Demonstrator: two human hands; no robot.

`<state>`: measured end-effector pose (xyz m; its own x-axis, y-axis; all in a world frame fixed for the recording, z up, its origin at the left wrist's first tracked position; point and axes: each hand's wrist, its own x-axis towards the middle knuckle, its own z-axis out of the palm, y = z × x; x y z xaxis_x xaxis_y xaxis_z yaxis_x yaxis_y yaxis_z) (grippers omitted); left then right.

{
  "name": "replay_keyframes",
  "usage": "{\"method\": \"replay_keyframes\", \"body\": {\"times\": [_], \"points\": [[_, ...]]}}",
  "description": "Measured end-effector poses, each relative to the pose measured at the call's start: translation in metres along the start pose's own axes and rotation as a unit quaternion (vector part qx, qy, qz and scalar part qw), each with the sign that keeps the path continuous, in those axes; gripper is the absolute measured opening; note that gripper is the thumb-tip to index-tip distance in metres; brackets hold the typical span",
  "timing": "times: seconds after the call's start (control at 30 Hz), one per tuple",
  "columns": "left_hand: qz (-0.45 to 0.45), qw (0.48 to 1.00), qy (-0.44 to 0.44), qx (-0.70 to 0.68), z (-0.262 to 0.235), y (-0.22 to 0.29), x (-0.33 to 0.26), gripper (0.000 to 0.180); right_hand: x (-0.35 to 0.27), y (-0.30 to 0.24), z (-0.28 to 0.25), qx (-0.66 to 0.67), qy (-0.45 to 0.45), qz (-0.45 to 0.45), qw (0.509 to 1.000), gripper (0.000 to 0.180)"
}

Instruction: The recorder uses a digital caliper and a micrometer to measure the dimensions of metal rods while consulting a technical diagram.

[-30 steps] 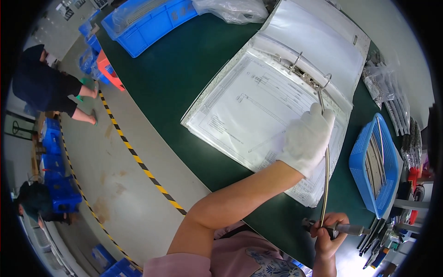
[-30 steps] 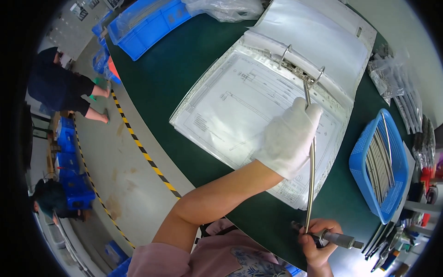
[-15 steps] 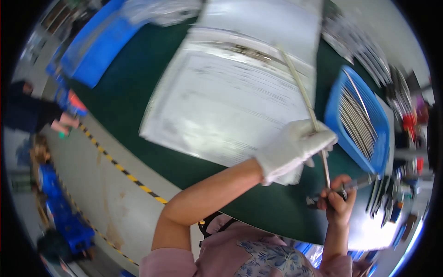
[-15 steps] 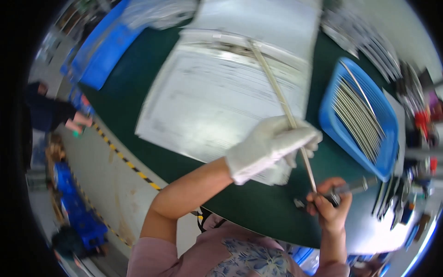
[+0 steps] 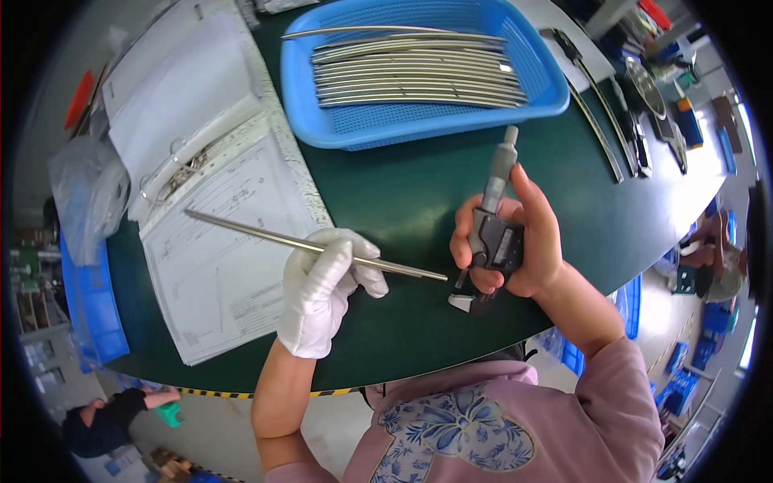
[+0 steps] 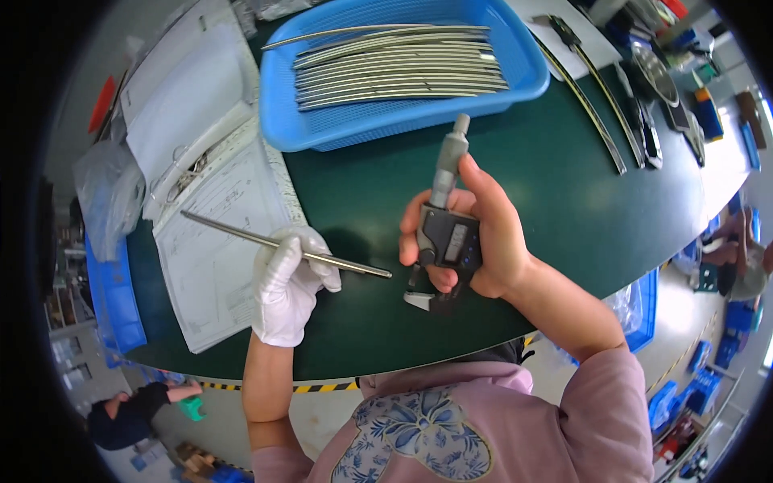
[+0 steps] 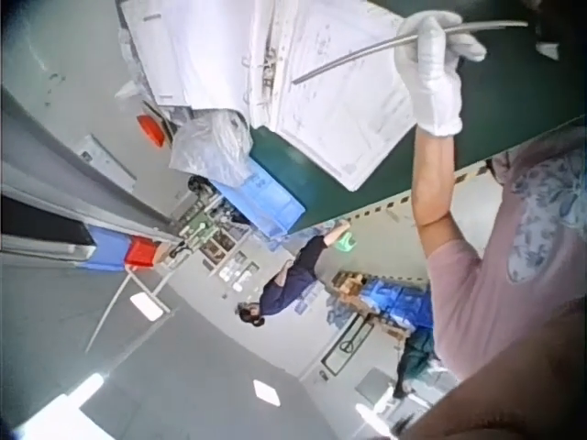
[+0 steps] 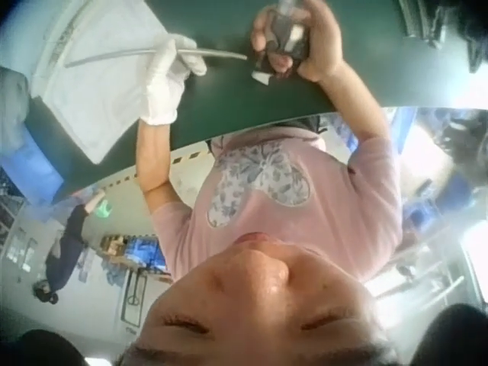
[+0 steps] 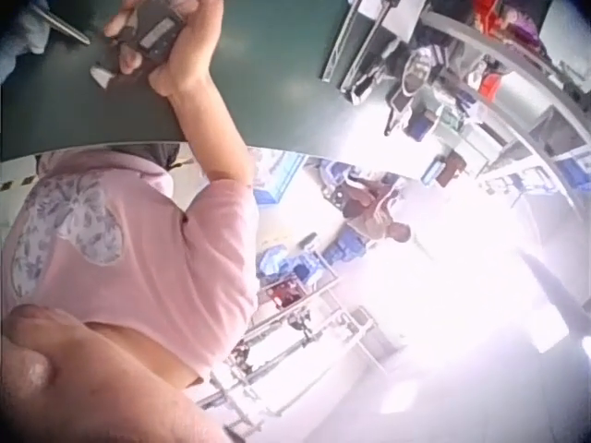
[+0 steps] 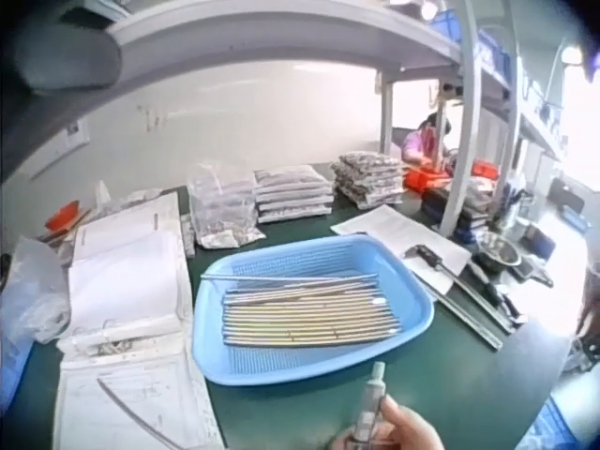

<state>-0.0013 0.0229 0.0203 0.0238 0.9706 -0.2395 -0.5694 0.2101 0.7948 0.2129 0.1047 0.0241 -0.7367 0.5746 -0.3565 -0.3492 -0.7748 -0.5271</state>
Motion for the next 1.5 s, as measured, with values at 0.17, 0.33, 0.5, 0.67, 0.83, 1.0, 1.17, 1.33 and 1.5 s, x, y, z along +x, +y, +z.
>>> {"method": "replay_keyframes", "body": {"times": [0.17, 0.33, 0.5, 0.67, 0.83, 1.0, 1.17, 1.33, 1.5], "points": [[0.055, 0.998, -0.013, 0.022, 0.005, -0.008, 0.002, 0.023, 0.001, -0.003, -0.003, 0.080, -0.017, 0.015, 0.997, 0.069], [0.047, 0.997, -0.024, 0.050, 0.006, -0.011, 0.000, 0.025, 0.000, -0.001, -0.006, 0.091, -0.015, 0.004, 0.996, 0.065], [0.041, 0.993, 0.011, 0.109, 0.016, -0.009, -0.001, 0.023, 0.000, -0.001, -0.005, 0.088, -0.024, 0.030, 0.995, 0.064], [0.044, 0.991, 0.005, 0.130, 0.014, -0.008, -0.002, 0.024, 0.001, 0.002, -0.005, 0.087, -0.027, 0.022, 0.996, 0.064], [0.039, 0.991, 0.002, 0.131, 0.014, -0.009, -0.001, 0.024, 0.001, 0.001, -0.006, 0.083, -0.021, 0.036, 0.996, 0.064], [0.033, 0.995, -0.020, 0.090, 0.003, -0.011, -0.002, 0.023, 0.002, 0.001, -0.004, 0.080, -0.011, 0.041, 0.996, 0.065], [0.028, 0.993, -0.012, 0.112, 0.008, -0.011, -0.001, 0.024, 0.002, 0.001, -0.002, 0.055, -0.002, 0.043, 0.998, 0.065], [0.024, 0.990, -0.008, 0.140, 0.010, -0.011, 0.000, 0.026, 0.002, 0.002, -0.003, 0.082, -0.011, 0.049, 0.995, 0.067], [0.016, 0.996, -0.030, 0.088, 0.004, -0.012, -0.001, 0.022, 0.002, 0.002, -0.004, 0.070, -0.010, 0.050, 0.996, 0.068]]}}
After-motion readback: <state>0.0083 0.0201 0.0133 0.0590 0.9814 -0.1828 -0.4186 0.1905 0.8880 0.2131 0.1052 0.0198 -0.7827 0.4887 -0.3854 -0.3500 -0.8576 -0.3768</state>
